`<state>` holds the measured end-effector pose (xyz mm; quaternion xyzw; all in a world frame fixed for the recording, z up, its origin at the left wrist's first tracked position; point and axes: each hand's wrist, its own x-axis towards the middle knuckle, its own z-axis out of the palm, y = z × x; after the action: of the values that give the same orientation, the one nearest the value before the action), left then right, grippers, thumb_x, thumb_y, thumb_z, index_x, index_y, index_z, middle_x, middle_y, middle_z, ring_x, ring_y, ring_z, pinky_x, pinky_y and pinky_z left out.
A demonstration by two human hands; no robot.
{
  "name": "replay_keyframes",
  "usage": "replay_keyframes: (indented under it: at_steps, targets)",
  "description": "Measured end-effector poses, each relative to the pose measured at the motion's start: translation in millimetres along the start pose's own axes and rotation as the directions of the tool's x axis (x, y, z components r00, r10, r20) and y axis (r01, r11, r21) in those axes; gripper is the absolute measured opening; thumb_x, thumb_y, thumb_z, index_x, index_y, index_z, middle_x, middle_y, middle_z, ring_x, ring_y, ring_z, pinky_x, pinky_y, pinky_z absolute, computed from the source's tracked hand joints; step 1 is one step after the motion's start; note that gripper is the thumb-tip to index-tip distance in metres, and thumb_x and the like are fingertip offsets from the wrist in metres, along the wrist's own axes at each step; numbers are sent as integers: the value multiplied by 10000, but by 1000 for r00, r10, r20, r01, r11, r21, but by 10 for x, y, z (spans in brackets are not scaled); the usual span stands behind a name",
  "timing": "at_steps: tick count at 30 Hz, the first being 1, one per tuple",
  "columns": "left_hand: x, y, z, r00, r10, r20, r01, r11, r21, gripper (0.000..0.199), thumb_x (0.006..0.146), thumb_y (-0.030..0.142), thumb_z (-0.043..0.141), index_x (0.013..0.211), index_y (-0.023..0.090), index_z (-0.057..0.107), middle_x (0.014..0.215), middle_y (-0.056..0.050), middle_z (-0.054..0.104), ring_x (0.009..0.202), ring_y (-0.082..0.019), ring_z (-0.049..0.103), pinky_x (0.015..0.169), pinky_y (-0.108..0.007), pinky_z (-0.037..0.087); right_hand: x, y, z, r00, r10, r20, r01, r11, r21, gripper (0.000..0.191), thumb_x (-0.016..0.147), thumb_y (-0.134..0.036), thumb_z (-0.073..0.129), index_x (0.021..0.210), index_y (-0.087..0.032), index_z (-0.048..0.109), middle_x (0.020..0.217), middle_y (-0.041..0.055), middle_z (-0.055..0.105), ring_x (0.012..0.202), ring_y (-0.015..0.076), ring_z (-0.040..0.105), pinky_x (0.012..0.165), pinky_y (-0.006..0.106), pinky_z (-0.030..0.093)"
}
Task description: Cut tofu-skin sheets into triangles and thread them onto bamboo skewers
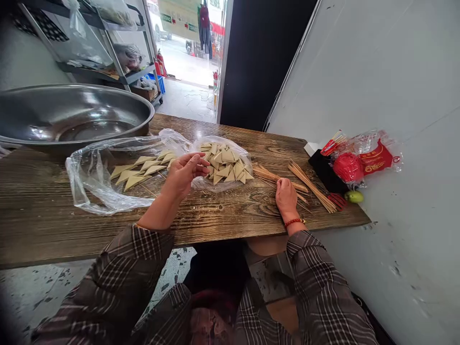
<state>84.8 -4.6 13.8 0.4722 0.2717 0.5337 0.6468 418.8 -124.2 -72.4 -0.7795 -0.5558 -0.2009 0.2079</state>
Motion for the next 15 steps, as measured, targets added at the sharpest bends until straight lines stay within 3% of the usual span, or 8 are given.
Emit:
replay_keyframes:
  at_steps: [4, 9, 12, 15]
  targets:
    - [-15, -1, 13, 999, -42, 34, 41, 999, 29, 413, 756, 457, 753, 977, 119, 665, 745, -23, 703, 578, -104, 659, 563, -212, 505, -34, -51, -72, 999, 39, -38, -38, 999, 7, 343, 1039, -354, 306, 1092, -151, 577, 989, 131, 678, 868, 246, 606, 722, 322, 389]
    - [-14, -24, 5, 997, -50, 64, 47, 997, 54, 430, 755, 482, 751, 964, 114, 676, 762, -40, 710, 583, -108, 661, 565, -221, 511, -152, -187, -190, 985, -139, 102, 135, 990, 50, 394, 1030, -423, 372, 919, -189, 669, 913, 92, 694, 840, 212, 624, 695, 292, 395]
    - [-3, -37, -3, 997, -54, 61, 50, 997, 63, 417, 756, 477, 749, 947, 114, 676, 755, -39, 704, 577, -106, 656, 552, -218, 504, -205, -215, -230, 958, -214, 191, 198, 975, 102, 350, 1013, -414, 427, 1000, -207, 709, 966, 80, 699, 863, 198, 634, 694, 278, 420]
    - [5, -66, -1, 997, -43, 62, 36, 994, 100, 392, 765, 466, 739, 932, 118, 673, 750, -34, 699, 576, -104, 652, 541, -210, 492, -164, -131, -224, 964, -111, 243, 101, 993, 54, 350, 1001, -367, 444, 1154, -206, 714, 1027, 96, 692, 896, 214, 642, 696, 295, 444]
